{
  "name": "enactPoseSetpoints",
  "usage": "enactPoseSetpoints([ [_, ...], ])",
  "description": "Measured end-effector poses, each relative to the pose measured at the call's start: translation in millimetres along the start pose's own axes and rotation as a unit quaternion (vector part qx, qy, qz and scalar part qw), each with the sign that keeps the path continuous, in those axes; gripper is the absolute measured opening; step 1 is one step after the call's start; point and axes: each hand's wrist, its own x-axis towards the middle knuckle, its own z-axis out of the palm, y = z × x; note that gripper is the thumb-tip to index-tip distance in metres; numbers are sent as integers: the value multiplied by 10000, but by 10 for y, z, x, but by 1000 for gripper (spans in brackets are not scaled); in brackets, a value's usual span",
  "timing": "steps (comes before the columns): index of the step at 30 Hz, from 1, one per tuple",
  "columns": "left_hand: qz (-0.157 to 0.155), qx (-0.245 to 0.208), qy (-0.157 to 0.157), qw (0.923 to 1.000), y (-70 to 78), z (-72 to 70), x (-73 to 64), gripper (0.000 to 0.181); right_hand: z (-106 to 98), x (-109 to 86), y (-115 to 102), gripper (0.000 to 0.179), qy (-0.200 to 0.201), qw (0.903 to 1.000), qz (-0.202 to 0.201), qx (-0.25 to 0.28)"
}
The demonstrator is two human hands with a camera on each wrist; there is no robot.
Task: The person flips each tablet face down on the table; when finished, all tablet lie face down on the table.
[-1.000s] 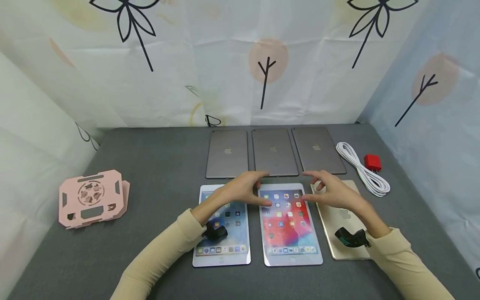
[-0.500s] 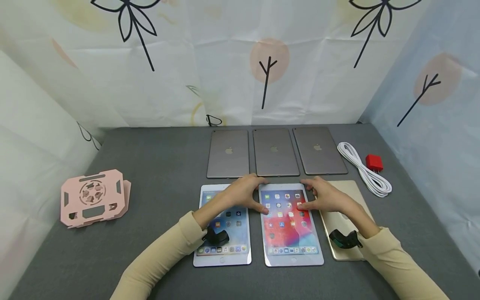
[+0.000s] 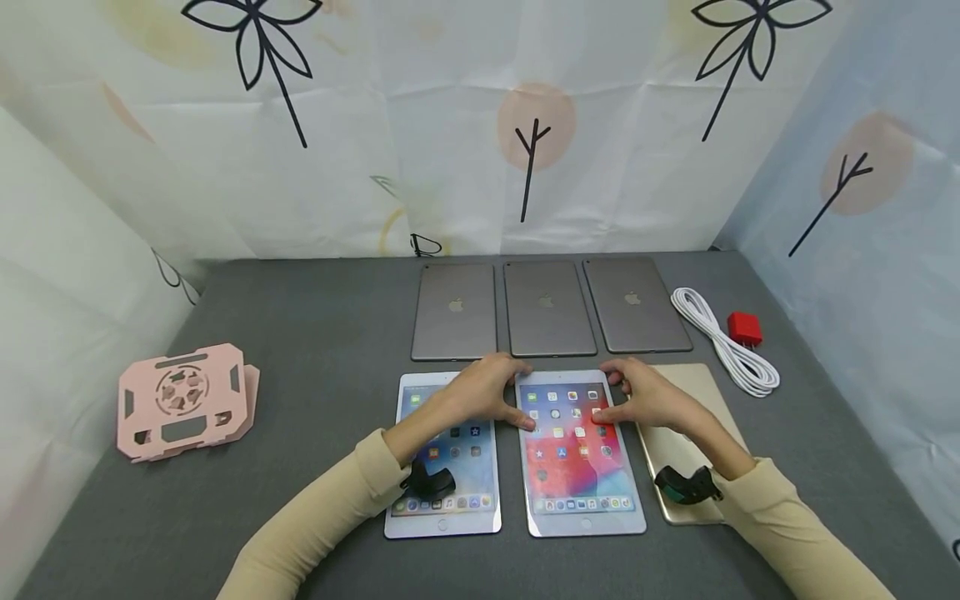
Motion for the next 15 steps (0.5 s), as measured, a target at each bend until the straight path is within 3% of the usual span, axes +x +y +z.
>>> enactPoseSetpoints([
  [8,-4,30,153,9999,26,24,-38,82,-22,15,14,81,-278,9944,310,967],
  [15,10,66,314,9995,43,28,-62,80,-67,-2,71,84,-559,9788,312,1945],
])
